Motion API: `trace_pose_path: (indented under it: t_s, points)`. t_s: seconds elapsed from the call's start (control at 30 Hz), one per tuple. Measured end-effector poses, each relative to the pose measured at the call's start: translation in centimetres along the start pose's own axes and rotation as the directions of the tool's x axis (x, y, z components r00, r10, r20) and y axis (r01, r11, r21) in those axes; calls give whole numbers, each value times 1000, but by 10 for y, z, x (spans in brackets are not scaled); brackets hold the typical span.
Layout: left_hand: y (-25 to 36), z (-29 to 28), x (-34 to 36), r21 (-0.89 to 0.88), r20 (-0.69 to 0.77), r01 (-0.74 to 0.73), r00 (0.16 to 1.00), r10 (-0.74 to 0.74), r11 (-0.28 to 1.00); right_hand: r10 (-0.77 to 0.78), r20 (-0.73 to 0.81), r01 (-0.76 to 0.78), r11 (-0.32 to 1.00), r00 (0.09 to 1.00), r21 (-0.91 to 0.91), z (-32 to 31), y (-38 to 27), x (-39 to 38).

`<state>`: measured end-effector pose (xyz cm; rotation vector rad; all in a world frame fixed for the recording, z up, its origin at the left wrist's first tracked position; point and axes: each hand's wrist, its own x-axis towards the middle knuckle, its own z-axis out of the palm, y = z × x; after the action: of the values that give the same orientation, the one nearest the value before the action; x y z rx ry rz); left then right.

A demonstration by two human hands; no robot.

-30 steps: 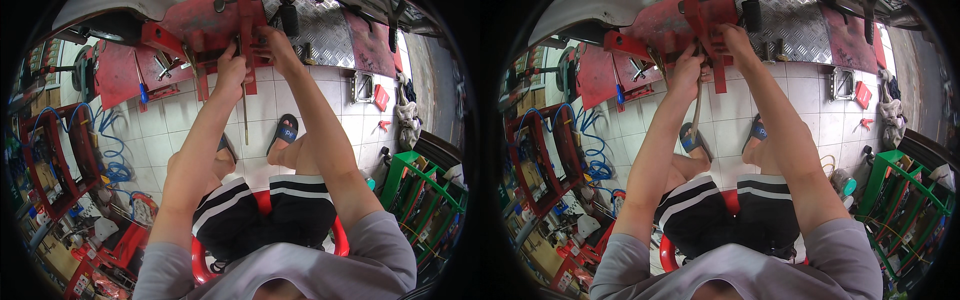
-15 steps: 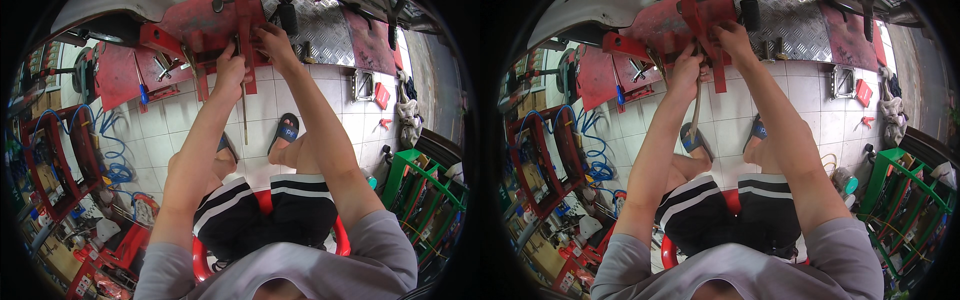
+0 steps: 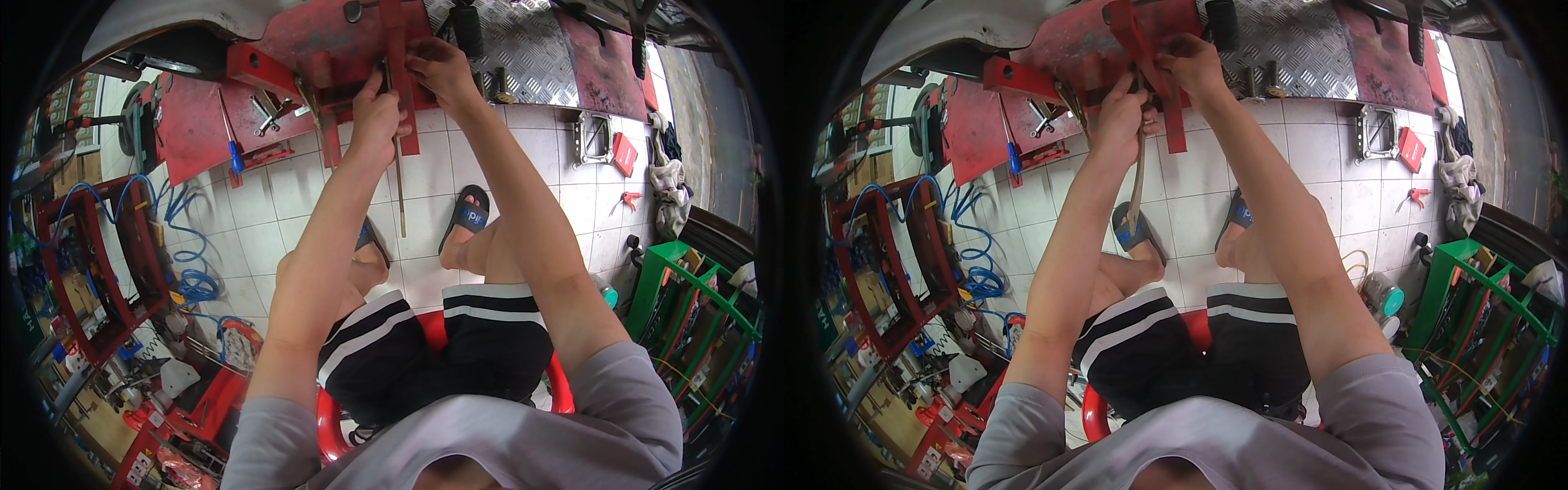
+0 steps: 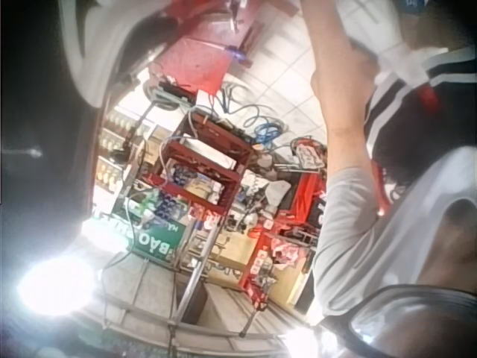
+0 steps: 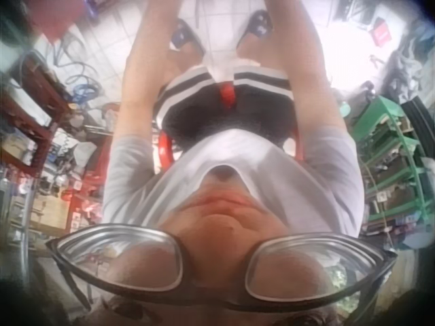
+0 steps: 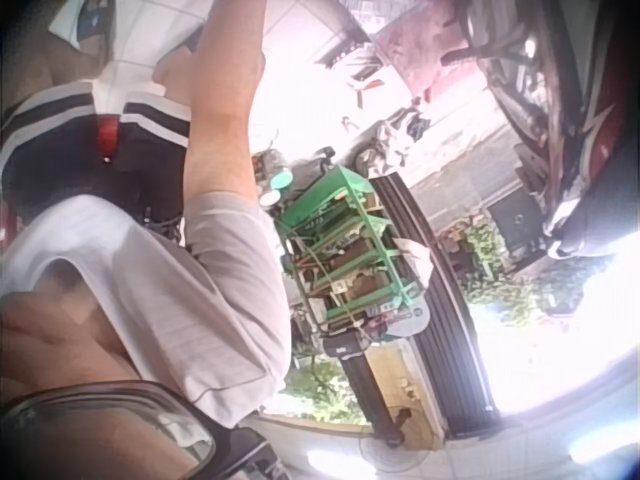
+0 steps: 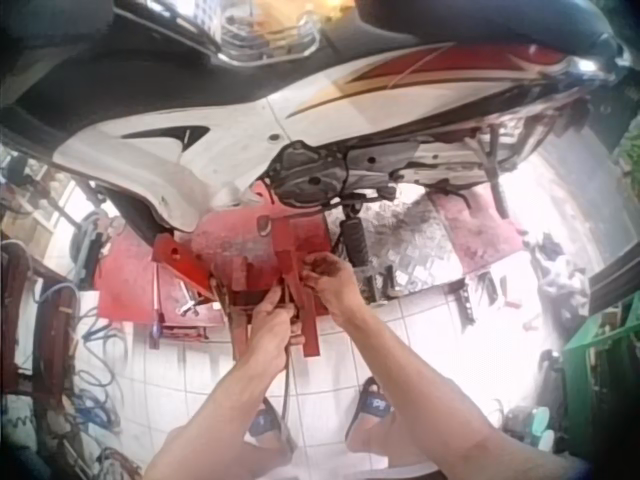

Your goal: The person is sitting on a stool in a workshop, working on a motorcycle part mounted on a red stand. They use a wrench to tighten a bolt on the part and then use a measuring tool to check dimensions.

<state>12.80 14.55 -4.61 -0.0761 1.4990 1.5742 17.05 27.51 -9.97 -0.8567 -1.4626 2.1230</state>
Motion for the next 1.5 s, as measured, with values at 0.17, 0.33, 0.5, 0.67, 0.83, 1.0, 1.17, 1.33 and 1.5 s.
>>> trace_pose_path:
  t_s: [0.17,0.33,0.5,0.67,0.83,1.0,1.17,1.33,1.5]
  points:
    - [0,-1,1,-19,12,13,1000,-13,1000,-55,9,55,998,998,-21,-2,2,2]
    - [1,0,-1,-31,26,13,1000,-13,999,-97,41,97,995,994,2,-5,4,3]
    - [2,0,-1,-22,18,9,1000,-8,1000,21,-19,-20,999,1000,39,-3,0,1]
    - [1,-1,0,-19,36,7,999,-7,1000,103,-88,-106,994,991,-35,-1,2,-1]
    - [1,-2,0,-6,25,2,1000,-2,1000,55,-62,-58,997,997,-55,-1,2,-2]
    - [2,-1,-1,-6,9,4,1000,-4,1000,2,-25,-6,990,1000,-141,-1,2,-1]
    - [2,-1,-1,-24,11,16,1000,-16,1000,50,-13,-50,999,999,-11,0,-1,-2]
    - [2,0,-1,-18,18,11,1000,-11,1000,-13,-22,12,999,1000,-51,1,0,-3]
    - [1,1,-1,-22,27,10,1000,-9,1000,2,-45,-2,1000,999,9,-2,4,1]
